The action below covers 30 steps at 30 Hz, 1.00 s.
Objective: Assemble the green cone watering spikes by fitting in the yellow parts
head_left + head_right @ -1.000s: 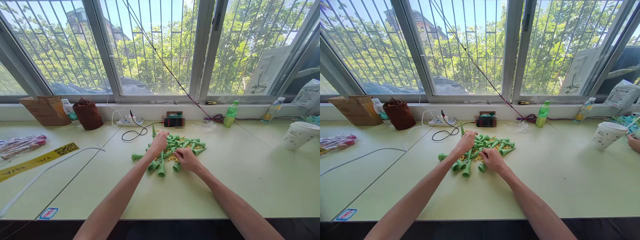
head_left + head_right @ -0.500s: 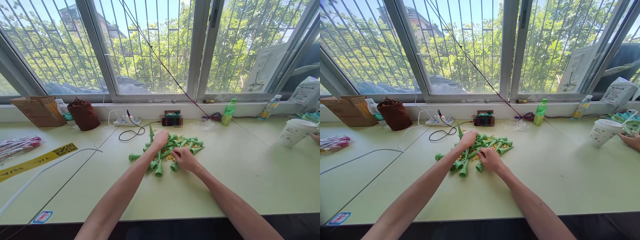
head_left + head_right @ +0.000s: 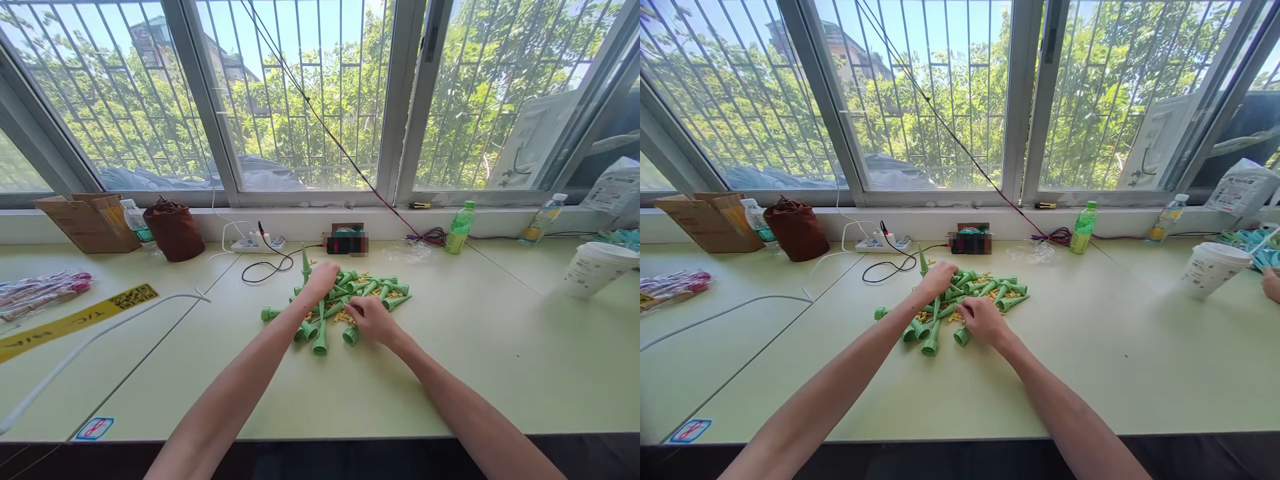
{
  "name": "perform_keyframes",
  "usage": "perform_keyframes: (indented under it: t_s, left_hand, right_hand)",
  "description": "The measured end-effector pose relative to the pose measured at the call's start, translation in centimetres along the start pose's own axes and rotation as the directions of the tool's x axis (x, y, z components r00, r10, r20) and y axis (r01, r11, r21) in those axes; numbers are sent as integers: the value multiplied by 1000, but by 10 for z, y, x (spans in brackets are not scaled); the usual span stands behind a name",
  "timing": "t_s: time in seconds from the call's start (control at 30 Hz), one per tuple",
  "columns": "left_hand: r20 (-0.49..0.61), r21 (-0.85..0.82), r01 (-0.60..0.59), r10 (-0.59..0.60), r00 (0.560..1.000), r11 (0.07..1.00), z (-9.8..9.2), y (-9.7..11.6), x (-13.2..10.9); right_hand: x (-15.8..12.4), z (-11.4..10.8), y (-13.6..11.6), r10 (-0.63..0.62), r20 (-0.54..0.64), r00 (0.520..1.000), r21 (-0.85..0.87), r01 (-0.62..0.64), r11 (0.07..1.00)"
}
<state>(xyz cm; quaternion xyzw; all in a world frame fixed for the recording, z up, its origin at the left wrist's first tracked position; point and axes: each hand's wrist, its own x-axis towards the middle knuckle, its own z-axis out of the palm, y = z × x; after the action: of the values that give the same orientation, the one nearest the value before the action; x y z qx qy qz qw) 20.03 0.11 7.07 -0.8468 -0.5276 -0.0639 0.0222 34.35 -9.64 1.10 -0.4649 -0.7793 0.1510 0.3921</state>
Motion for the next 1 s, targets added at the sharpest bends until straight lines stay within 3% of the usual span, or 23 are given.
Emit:
perform_keyframes:
  t_s: [0.33, 0.37, 0.47, 0.53, 0.63, 0.73, 0.83, 1.0]
  left_hand:
    - [-244, -59, -126, 108, 964, 990, 4, -2, -32]
    - [-295, -78, -151, 122, 948, 985, 4, -3, -39]
    - [-604, -274, -319, 96, 792, 907, 6, -5, -60]
    - [-665, -383, -361, 18, 747, 850, 9, -6, -72]
    - [-660, -511, -359, -89, 746, 781, 14, -5, -83]
    - [-607, -595, -351, -117, 786, 723, 19, -1, -85]
    - [-536, -666, -335, -115, 836, 666, 23, 2, -85]
    - [-448, -770, -301, -142, 883, 563, 28, 5, -85]
  right_hand:
    - [0, 1, -1, -11, -19, 1000, -6, 11, 1000]
    - [1, 1, 0, -13, -24, 1000, -7, 13, 1000]
    - [1, 2, 1, -16, -51, 999, 0, 16, 1000]
    - [0, 1, 1, -6, -80, 997, 17, 8, 1000]
    - [0, -2, -3, 28, -134, 991, 64, -20, 998]
    - [-1, -6, -8, 67, -163, 984, 128, -46, 991]
    - [-2, -9, -13, 38, -138, 990, 139, -19, 990]
    - [-3, -8, -14, -43, -50, 998, 136, 50, 990]
